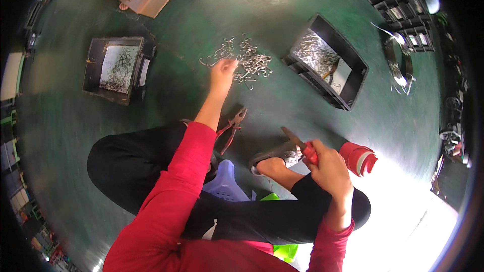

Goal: The person sits on the floor and uses pliers to bend small metal wire pieces into hooks, placing the finished pieces into a nearby black bin. The person repeatedly picks up wire segments, bends them, and deposits them into the bin.

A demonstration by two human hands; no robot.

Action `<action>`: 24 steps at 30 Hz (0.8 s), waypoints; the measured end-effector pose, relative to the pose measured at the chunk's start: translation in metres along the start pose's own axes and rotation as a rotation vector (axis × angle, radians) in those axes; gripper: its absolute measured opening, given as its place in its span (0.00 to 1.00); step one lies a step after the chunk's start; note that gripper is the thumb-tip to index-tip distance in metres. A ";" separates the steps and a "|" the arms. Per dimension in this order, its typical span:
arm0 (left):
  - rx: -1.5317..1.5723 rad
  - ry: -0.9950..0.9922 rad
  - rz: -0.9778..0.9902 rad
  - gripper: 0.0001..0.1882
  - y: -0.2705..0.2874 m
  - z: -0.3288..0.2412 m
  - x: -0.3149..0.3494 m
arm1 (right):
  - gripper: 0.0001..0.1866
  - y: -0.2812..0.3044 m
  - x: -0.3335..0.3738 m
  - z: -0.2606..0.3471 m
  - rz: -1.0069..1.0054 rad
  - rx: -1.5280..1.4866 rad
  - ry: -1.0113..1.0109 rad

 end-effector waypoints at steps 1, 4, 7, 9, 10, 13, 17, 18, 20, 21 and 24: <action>0.198 0.083 0.087 0.10 -0.012 -0.020 0.007 | 0.14 0.004 0.002 0.001 -0.044 -0.066 0.023; 0.434 0.085 0.241 0.08 -0.037 -0.092 0.041 | 0.18 0.009 0.005 0.006 -0.079 -0.287 0.071; 0.617 0.067 0.381 0.07 -0.047 -0.148 0.084 | 0.20 0.010 0.012 0.006 0.040 -0.485 0.016; 0.676 0.073 0.395 0.06 -0.046 -0.171 0.112 | 0.20 0.007 0.017 0.009 0.155 -0.652 0.003; 0.703 0.055 0.373 0.07 -0.044 -0.179 0.125 | 0.18 0.004 0.016 0.018 0.075 -0.642 0.138; 0.613 0.014 0.345 0.08 -0.039 -0.194 0.155 | 0.19 -0.004 0.023 0.023 0.193 -0.759 0.181; 0.554 -0.105 0.341 0.08 -0.036 -0.204 0.185 | 0.20 -0.010 0.032 0.030 0.287 -0.911 0.270; 0.539 -0.106 0.338 0.07 -0.036 -0.205 0.191 | 0.20 -0.010 0.033 0.032 0.312 -0.921 0.277; 0.537 -0.195 0.341 0.06 -0.037 -0.209 0.201 | 0.20 -0.010 0.036 0.037 0.340 -0.963 0.300; 0.531 -0.225 0.332 0.05 -0.037 -0.211 0.206 | 0.20 -0.010 0.036 0.040 0.342 -0.995 0.314; 0.580 -0.279 0.349 0.04 -0.036 -0.215 0.213 | 0.20 -0.009 0.039 0.045 0.375 -1.083 0.339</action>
Point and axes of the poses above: each hand's wrist, its own x-axis away from the middle knuckle, its own y-axis out of the back of the hand, z = x × y, the point moved 3 cm from there along -x, towards the middle knuckle, and after that the axes turned 7 degrees about x, right-handed, at the moved point
